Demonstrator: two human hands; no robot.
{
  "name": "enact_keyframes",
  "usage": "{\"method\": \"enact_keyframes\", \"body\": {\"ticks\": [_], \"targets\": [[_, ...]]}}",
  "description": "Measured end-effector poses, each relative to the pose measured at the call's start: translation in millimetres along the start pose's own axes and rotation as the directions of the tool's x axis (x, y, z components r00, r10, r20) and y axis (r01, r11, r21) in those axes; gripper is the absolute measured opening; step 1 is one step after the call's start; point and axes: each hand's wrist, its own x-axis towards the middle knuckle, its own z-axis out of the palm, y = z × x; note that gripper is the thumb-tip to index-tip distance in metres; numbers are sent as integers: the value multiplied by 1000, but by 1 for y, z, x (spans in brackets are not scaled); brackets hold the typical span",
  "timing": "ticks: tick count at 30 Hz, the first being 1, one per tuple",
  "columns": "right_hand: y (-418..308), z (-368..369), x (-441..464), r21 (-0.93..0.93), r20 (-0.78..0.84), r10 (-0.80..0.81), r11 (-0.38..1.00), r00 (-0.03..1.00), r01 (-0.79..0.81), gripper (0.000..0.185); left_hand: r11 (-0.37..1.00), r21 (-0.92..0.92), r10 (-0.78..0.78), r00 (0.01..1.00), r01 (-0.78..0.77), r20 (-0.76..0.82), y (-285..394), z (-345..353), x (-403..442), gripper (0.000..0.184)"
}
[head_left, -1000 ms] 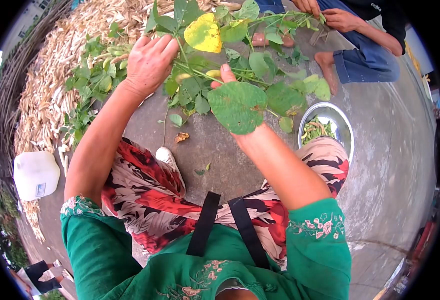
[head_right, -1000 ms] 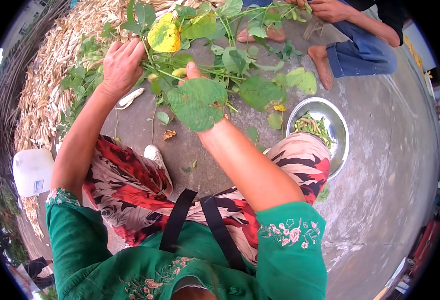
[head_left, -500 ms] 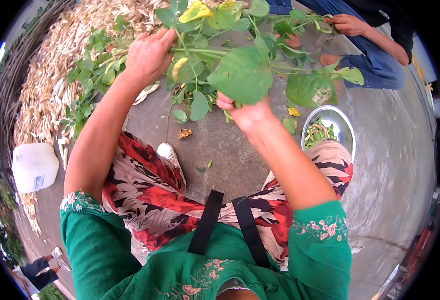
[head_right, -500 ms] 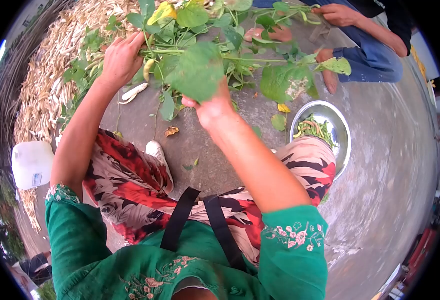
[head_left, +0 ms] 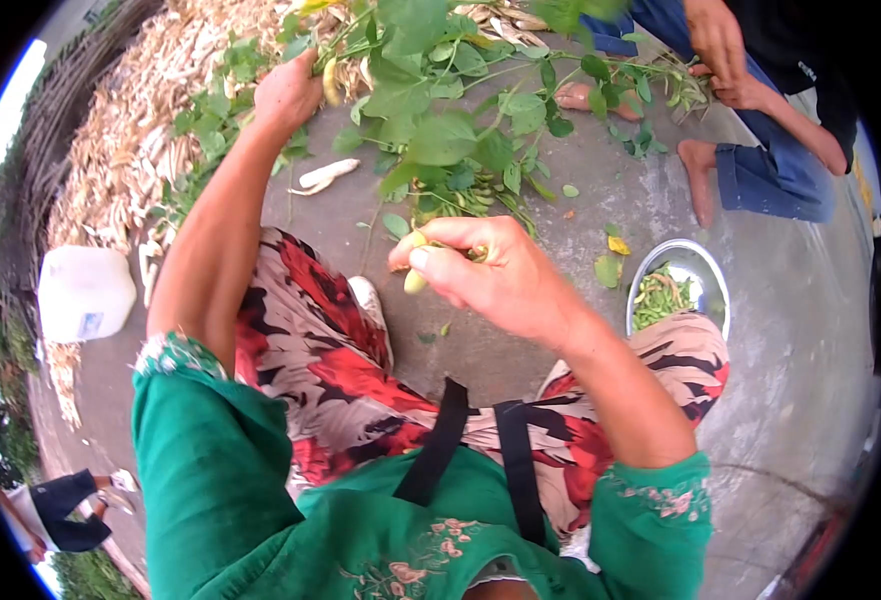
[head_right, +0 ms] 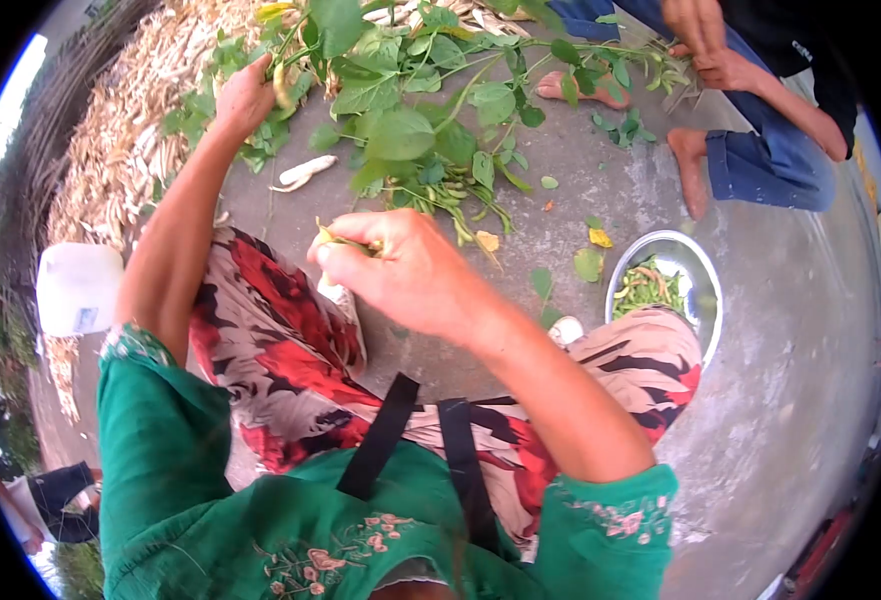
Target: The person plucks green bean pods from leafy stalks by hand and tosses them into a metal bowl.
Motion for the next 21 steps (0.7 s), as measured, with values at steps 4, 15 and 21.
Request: {"method": "enact_keyframes", "body": {"ticks": [4, 15, 21], "targets": [[10, -11, 10, -9, -44, 26, 1000, 999, -26, 25, 791, -543, -136, 947, 281, 292, 5, 12, 4, 25], [12, -23, 29, 566, -204, 141, 825, 969, -1, 10, 606, -775, 157, 928, 179, 337, 66, -11, -22, 25], [20, -28, 46, 486, -423, 57, 857, 904, 173, 11, 672, -740, 297, 906, 26, 302, 95, -25, -33, 32]]}}
